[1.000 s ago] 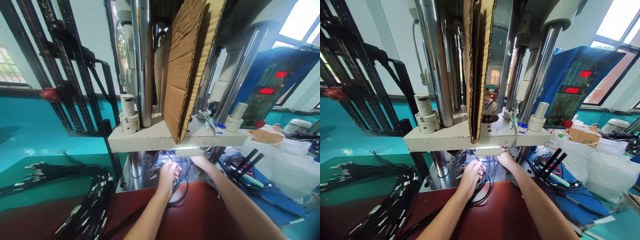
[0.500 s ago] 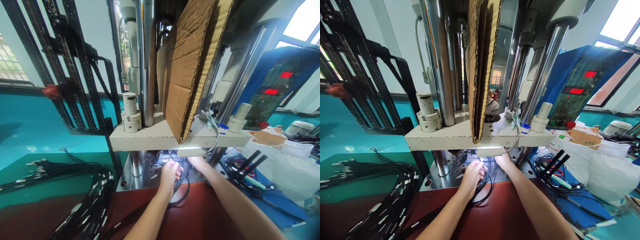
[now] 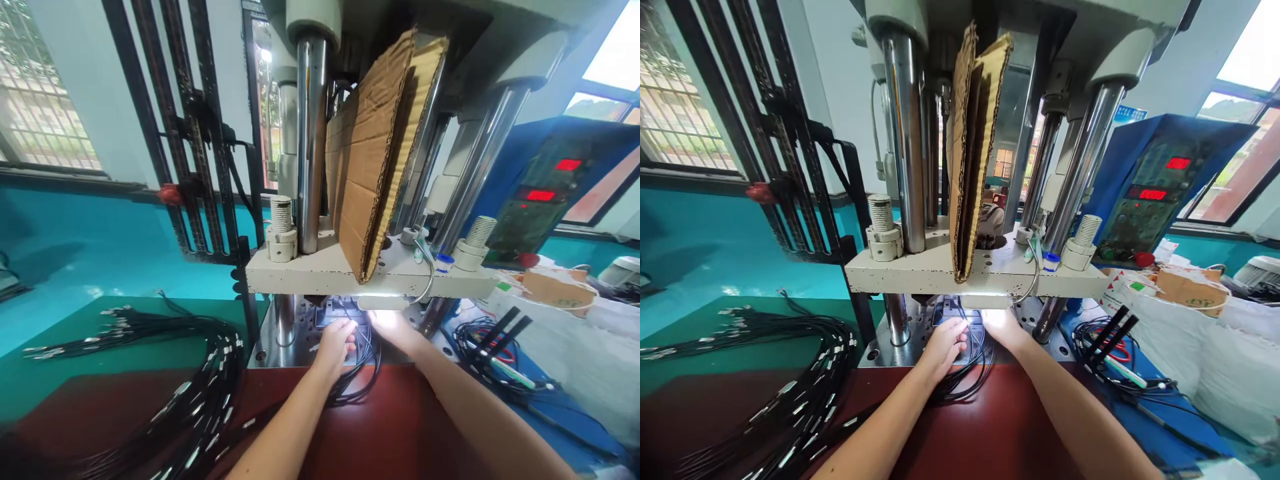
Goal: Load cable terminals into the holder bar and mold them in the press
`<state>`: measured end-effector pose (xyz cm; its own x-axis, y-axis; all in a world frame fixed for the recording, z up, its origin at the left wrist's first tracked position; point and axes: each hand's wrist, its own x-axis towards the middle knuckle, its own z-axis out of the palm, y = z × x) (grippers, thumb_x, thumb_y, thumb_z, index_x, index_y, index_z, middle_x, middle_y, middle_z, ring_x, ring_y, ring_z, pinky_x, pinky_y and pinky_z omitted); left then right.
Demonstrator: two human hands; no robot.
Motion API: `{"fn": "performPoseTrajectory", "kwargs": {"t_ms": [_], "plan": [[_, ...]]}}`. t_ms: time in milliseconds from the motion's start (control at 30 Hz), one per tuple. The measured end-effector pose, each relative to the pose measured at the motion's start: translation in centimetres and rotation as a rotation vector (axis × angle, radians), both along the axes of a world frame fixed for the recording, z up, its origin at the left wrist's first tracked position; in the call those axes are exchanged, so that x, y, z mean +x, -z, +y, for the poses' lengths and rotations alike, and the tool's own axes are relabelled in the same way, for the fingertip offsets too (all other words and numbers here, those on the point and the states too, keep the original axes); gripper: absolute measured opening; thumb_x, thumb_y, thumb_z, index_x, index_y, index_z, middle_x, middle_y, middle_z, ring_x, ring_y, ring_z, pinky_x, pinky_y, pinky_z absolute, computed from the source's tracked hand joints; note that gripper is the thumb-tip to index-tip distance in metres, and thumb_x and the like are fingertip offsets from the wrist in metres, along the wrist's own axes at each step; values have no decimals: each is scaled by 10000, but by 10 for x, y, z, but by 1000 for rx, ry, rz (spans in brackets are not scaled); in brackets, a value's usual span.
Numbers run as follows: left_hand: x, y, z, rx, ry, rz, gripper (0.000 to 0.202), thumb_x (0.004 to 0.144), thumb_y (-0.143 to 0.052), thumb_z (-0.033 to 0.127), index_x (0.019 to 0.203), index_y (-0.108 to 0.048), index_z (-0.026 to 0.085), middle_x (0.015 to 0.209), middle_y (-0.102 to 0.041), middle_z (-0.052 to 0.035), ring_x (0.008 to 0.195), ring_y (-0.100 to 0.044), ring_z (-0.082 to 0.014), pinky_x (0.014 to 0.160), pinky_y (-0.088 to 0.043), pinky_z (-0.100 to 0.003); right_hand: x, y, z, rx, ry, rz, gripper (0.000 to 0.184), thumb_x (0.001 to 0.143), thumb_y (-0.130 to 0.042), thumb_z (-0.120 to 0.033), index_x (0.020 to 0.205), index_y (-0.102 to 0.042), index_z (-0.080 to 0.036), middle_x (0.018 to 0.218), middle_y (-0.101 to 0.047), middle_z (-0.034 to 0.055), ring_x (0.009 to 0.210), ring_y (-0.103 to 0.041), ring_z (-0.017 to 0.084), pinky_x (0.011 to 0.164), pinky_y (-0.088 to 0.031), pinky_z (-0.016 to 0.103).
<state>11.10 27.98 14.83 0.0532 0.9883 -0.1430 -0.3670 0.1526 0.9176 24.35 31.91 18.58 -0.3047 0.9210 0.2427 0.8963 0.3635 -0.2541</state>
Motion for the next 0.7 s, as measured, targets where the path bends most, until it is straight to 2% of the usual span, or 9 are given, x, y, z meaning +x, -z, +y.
{"fn": "performPoseTrajectory", "kwargs": {"t_ms": [100, 233, 300, 367, 433, 467, 567, 700], "plan": [[-4, -1, 13, 49, -8, 67, 220, 647, -549, 337, 719, -561, 129, 634, -486, 1, 510, -415, -71, 414, -306, -166, -12, -4, -16, -45, -145, 13, 256, 834, -380, -229, 890, -624, -176, 859, -662, 29, 791, -587, 148, 723, -438, 234], [-7, 3, 29, 126, -51, 220, 154, 670, -560, 304, 673, -577, 152, 581, -489, 4, 497, -421, -93, 448, -306, -191, -18, -4, -12, -71, -159, -3, 281, 821, -349, -200, 855, -623, -149, 689, -643, 26, 638, -578, 150, 650, -447, 249], [-9, 7, 34, 209, -133, 398, 110, 690, -556, 287, 675, -567, 179, 612, -509, 1, 575, -470, -118, 542, -348, -214, -18, -1, -6, -61, -137, -15, 297, 800, -342, -156, 902, -620, -137, 753, -653, 55, 693, -586, 166, 709, -442, 282], [-10, 11, 35, 284, -187, 670, 78, 704, -548, 268, 747, -567, 207, 637, -536, -4, 653, -513, -152, 638, -366, -249, -18, 2, -1, -51, -122, -34, 310, 774, -355, -125, 942, -615, -123, 839, -655, 87, 779, -587, 183, 783, -423, 311], [-10, 14, 37, 294, -197, 898, 182, 701, -544, 243, 882, -553, 221, 639, -558, -12, 688, -544, -186, 686, -369, -280, -18, 5, 2, -45, -118, -59, 312, 752, -380, -118, 956, -616, -116, 888, -651, 104, 840, -580, 196, 830, -404, 325], [-9, 15, 38, 269, -193, 949, 254, 692, -544, 220, 946, -537, 216, 644, -571, -19, 700, -556, -199, 696, -371, -289, -18, 7, 3, -41, -117, -73, 309, 746, -390, -120, 954, -619, -117, 899, -649, 106, 857, -577, 200, 843, -399, 329], [-8, 16, 42, 222, -203, 1001, 359, 674, -517, 145, 1030, -508, 190, 671, -599, -47, 727, -577, -218, 705, -378, -292, -18, 8, 6, -13, -116, -108, 279, 744, -407, -128, 906, -633, -126, 892, -649, 105, 849, -579, 203, 845, -405, 326], [-10, 16, 45, 267, -183, 1046, 369, 688, -470, 134, 1051, -521, 166, 702, -618, -75, 736, -583, -236, 706, -383, -307, -21, 7, 11, 52, -113, -135, 211, 742, -434, -118, 805, -635, -102, 764, -647, 112, 691, -585, 190, 743, -454, 303]]}}
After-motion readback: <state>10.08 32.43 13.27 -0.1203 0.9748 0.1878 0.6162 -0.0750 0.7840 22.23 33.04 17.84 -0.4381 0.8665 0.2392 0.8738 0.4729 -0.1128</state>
